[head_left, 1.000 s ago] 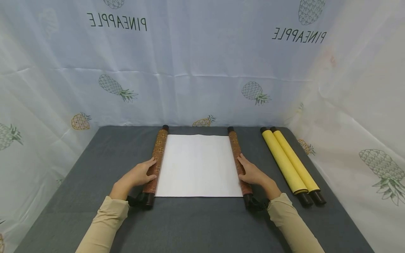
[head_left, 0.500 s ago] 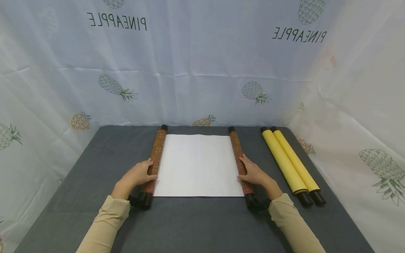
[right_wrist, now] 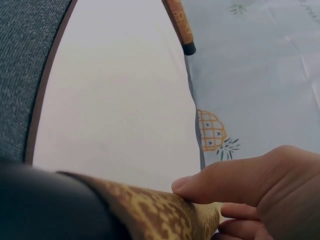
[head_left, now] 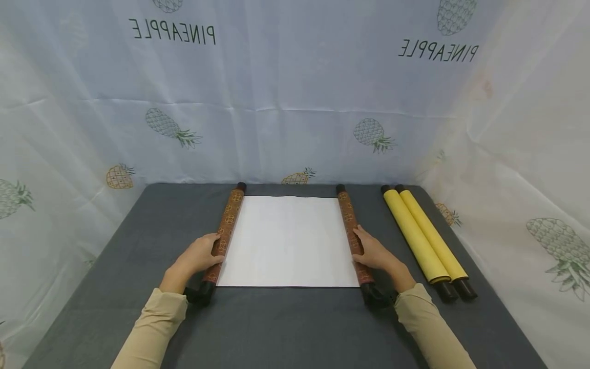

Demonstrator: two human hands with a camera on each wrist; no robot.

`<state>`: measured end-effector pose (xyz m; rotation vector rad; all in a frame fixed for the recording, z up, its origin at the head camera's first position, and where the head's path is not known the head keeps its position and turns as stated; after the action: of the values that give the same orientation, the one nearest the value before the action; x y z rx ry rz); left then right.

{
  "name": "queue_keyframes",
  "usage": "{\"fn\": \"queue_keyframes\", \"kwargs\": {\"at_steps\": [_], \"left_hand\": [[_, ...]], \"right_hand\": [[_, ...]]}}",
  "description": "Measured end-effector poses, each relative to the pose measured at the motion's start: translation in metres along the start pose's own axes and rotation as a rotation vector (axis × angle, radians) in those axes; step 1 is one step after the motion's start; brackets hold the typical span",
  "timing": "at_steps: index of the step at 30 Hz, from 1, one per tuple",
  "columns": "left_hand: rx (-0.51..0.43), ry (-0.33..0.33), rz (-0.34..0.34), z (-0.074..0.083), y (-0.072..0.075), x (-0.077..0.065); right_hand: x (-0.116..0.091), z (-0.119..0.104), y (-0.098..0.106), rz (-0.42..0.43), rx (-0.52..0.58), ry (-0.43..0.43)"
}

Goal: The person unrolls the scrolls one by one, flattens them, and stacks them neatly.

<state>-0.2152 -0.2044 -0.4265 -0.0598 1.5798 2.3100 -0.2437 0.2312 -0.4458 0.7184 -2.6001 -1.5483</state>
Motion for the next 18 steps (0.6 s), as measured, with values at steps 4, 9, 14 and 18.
{"fn": "queue_keyframes", "kwargs": {"at_steps": [4,9,14,18], "left_hand": [[-0.012,-0.025,0.024,-0.0004,-0.0004,0.0002],[-0.017,-0.032,-0.004,0.0005,-0.0006,0.0017],[-0.029,-0.002,-0.038,0.0007,0.0007,0.0019],[-0.026,0.019,-0.049,-0.0006,0.0010,0.0026]], "right_hand": [[-0.0007,-0.0002,0.0006,0.000,0.006,0.005],[-0.0020,-0.0001,0.0017,-0.013,0.016,0.001],[-0.0021,-0.0004,0.0014,-0.018,0.022,-0.013],[-0.0008,0.0006,0.0008,-0.008,0.022,-0.032]]}}
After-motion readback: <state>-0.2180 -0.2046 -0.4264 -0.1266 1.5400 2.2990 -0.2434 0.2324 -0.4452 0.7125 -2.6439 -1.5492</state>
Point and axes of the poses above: each hand's wrist, its own x-axis towards the middle knuckle, its own y-axis out of the back of the hand, z = x × y, the point moved 2 cm from there along x, towards the middle knuckle, and after that the axes turned 5 degrees about -z, right-handed, at the moved point
